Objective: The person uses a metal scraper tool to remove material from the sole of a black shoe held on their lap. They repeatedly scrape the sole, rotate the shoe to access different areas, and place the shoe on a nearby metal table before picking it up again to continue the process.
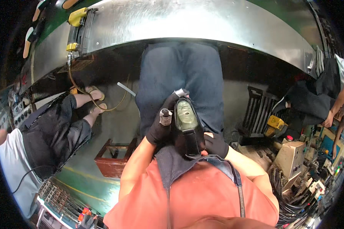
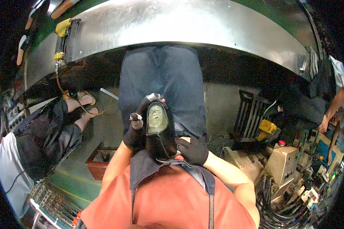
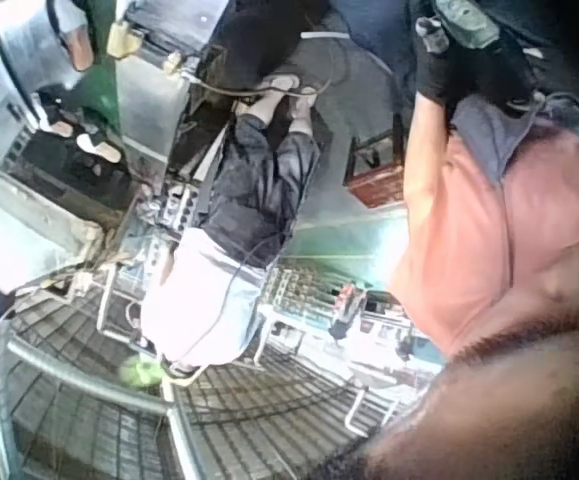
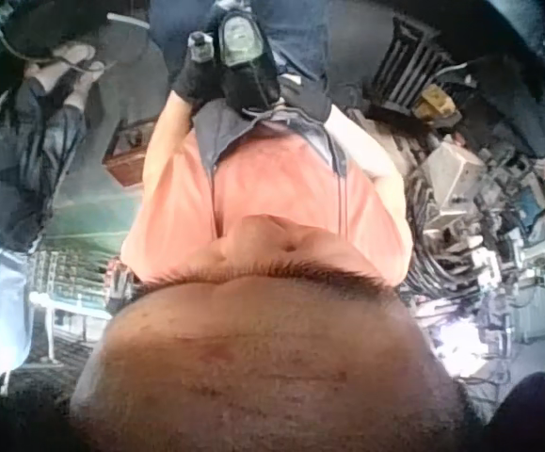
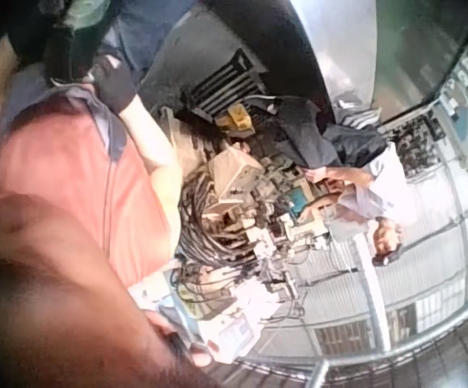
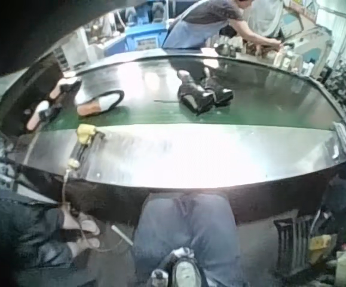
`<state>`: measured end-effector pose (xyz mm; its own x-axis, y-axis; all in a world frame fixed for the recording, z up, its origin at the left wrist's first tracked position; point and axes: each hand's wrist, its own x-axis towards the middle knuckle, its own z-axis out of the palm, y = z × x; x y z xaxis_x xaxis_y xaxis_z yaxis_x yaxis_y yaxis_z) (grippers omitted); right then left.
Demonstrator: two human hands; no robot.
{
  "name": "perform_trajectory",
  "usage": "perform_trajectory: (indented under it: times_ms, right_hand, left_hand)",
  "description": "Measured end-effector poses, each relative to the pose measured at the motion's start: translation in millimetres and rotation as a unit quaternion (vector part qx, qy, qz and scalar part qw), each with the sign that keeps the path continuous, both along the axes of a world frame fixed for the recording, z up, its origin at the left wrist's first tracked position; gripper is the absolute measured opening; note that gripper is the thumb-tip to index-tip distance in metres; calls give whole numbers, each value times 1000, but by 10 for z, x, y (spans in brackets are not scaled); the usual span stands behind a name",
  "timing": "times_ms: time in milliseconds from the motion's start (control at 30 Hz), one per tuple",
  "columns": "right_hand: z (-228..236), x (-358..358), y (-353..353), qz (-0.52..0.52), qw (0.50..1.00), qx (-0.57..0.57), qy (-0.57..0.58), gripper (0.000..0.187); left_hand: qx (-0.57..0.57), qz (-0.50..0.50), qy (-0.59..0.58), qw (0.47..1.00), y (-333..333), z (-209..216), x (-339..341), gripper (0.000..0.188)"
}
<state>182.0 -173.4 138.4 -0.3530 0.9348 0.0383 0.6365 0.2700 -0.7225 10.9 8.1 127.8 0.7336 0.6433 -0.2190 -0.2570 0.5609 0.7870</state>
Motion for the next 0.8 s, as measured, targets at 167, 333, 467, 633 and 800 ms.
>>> perform_trajectory:
  times_ms: [167,333,467,633,800]
  right_hand:
    - [-58,64,14,8,1000,11,7,48]
    - [-96,15,72,6,999,-21,42,50]
    - [49,-85,425,-14,985,-103,141,40]
    - [396,-99,921,-124,956,-138,226,35]
    - [489,11,1027,-161,906,-236,313,35]
  left_hand:
    - [275,-32,95,956,176,231,-20,62]
    - [467,-171,139,856,406,708,17,50]
    - [455,-26,91,886,367,998,160,36]
    - [338,-28,121,933,928,711,275,11]
    - [295,-35,182,937,1016,720,381,11]
